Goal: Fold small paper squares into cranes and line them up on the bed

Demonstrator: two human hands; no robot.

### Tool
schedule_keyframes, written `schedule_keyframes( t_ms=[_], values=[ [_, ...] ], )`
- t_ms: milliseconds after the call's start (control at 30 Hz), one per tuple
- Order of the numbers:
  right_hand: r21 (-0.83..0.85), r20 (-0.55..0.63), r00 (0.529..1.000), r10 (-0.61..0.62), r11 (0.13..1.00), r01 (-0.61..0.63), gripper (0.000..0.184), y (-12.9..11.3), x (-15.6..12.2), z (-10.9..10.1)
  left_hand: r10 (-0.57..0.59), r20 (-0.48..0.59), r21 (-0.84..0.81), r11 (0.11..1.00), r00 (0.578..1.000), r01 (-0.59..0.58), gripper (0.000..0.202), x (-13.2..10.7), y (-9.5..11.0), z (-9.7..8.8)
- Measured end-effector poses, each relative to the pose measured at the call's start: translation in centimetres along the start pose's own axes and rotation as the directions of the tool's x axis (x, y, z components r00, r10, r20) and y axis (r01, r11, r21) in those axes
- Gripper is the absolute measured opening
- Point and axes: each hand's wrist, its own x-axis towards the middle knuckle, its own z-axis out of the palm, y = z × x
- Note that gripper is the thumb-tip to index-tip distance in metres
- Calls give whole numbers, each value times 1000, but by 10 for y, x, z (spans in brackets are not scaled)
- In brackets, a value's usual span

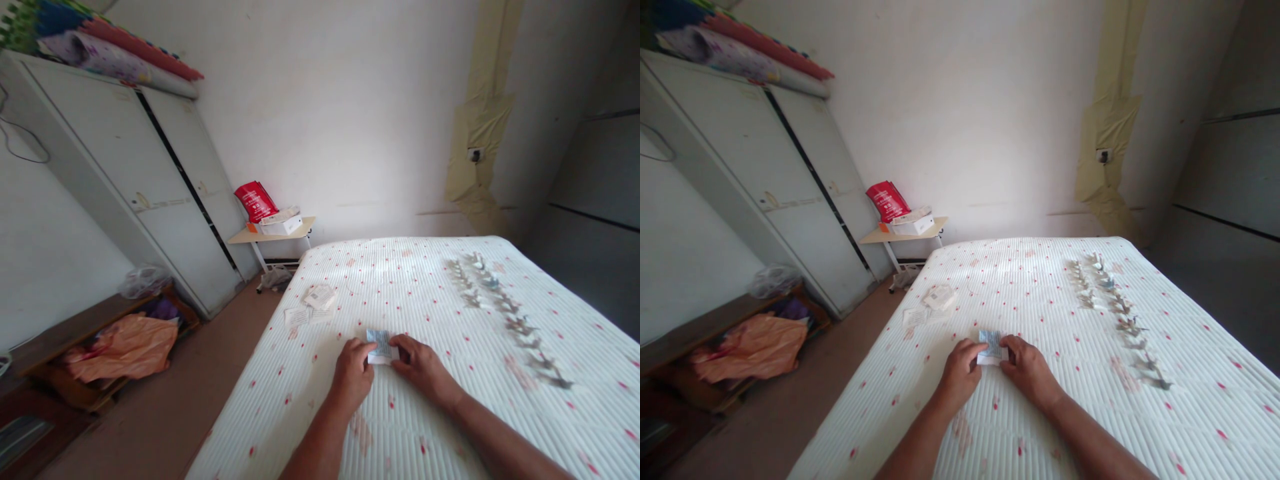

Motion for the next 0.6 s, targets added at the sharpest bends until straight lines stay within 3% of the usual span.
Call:
schedule_keyframes(
  t_ms=[267, 600],
  values=[
    [-239, 27, 996, -83, 967, 87, 30, -4, -2, -7, 10, 12, 78, 997, 1000, -11, 38, -2, 4, -1],
    [-262, 93, 971, -221, 935, 238, 24, 4, 2, -13, -13, -10, 85, 996, 1000, 13, 29, 0, 11, -5]
  ],
)
